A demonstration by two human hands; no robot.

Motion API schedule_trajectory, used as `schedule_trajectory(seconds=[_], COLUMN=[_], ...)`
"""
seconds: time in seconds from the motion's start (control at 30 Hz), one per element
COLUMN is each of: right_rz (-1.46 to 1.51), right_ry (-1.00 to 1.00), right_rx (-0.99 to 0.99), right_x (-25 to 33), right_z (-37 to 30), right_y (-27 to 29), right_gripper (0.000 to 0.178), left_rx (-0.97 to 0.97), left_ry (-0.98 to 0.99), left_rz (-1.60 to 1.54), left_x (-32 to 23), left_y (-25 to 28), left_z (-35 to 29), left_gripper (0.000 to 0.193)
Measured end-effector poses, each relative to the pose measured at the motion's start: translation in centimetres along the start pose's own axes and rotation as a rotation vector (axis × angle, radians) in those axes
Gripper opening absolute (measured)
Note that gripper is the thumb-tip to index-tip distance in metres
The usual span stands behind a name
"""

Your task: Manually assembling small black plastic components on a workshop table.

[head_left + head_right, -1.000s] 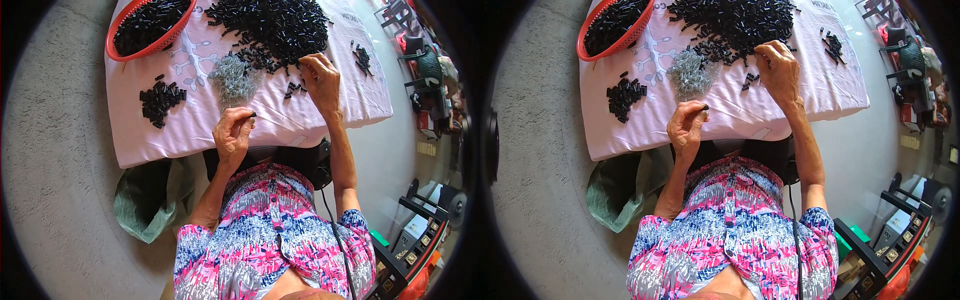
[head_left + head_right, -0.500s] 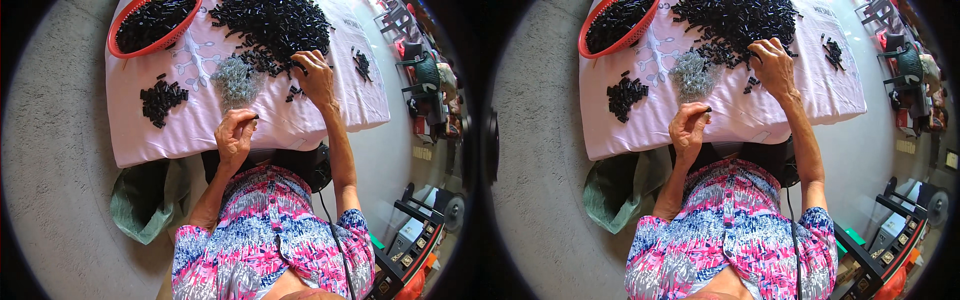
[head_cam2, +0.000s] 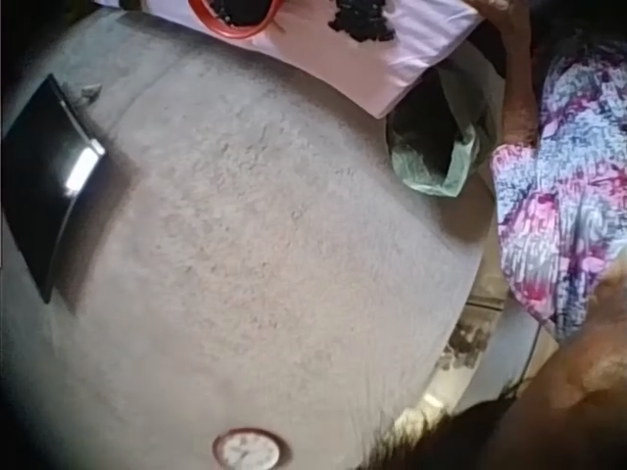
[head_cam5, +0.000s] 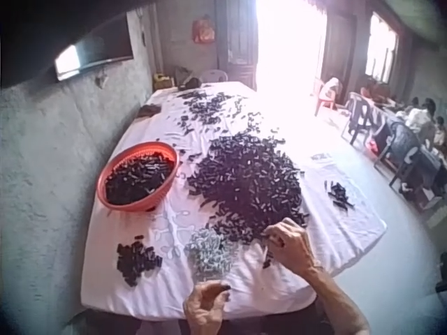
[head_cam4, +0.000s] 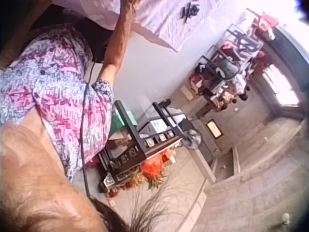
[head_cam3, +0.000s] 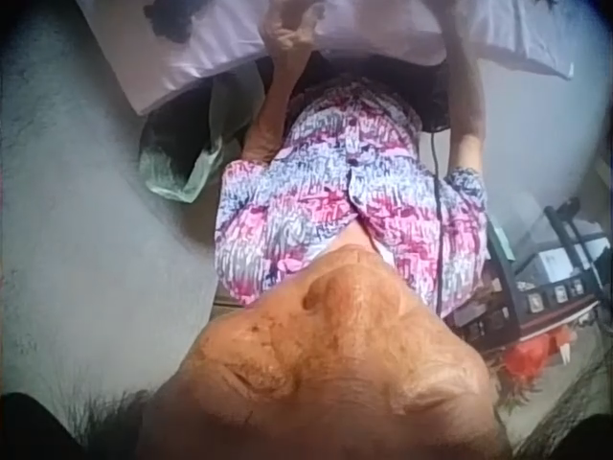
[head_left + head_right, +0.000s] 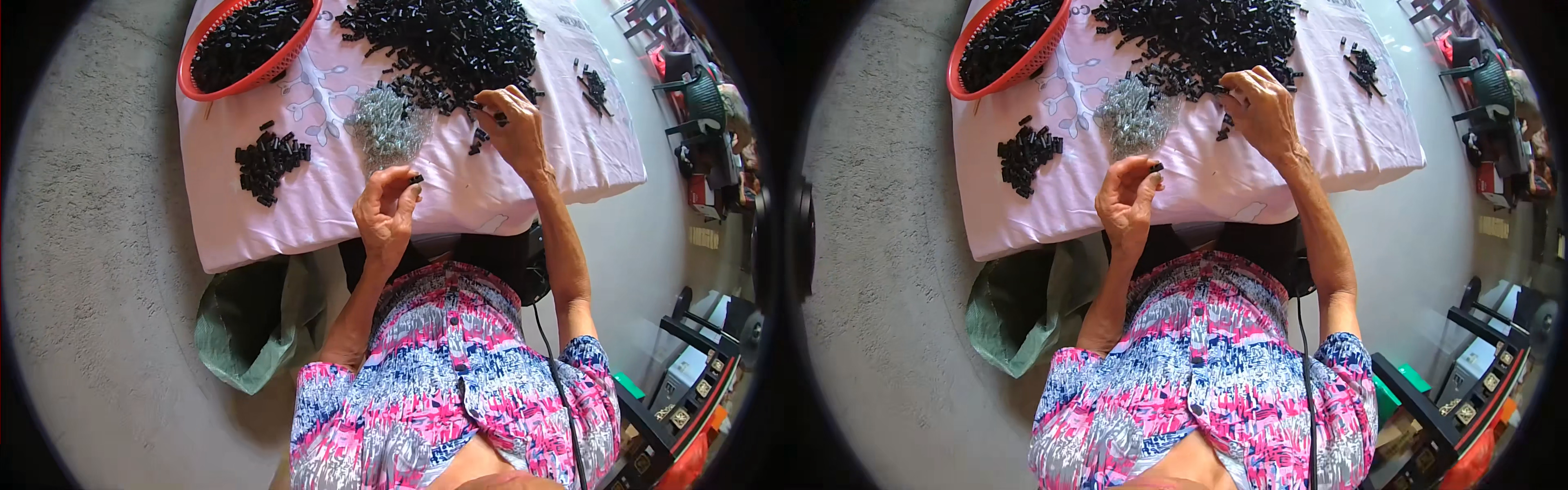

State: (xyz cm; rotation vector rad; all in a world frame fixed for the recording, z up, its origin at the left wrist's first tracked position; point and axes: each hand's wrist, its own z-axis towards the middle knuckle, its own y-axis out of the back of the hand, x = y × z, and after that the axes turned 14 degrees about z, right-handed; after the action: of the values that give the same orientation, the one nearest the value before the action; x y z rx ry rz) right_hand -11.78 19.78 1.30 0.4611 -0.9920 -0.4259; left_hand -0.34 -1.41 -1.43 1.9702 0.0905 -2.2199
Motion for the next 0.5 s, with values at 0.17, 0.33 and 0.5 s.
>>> schedule_trajectory(seconds=[0.17,0.33,0.5], right_rz=[0.016,-0.022,0.145], right_ry=[0.186,0.225,-0.012], right_rx=[0.046,-0.048,-0.181], right_x=[0.9,0.9,1.3], right_z=[-0.9,-0.7,-2.7], right_y=[-1.2,-0.9,2.1], right_gripper=[0.014,0.019,0.012], left_rx=[0.002,0.007,-0.014], left_ry=[0.007,-0.026,-0.138], left_rz=[0.017,0.087,0.133], left_x=[0.2,0.5,1.0], left_y=[-0.3,-0.1,0.3], left_z=[0.1,0.2,0.3], left_gripper=[0.024,0.023,0.018])
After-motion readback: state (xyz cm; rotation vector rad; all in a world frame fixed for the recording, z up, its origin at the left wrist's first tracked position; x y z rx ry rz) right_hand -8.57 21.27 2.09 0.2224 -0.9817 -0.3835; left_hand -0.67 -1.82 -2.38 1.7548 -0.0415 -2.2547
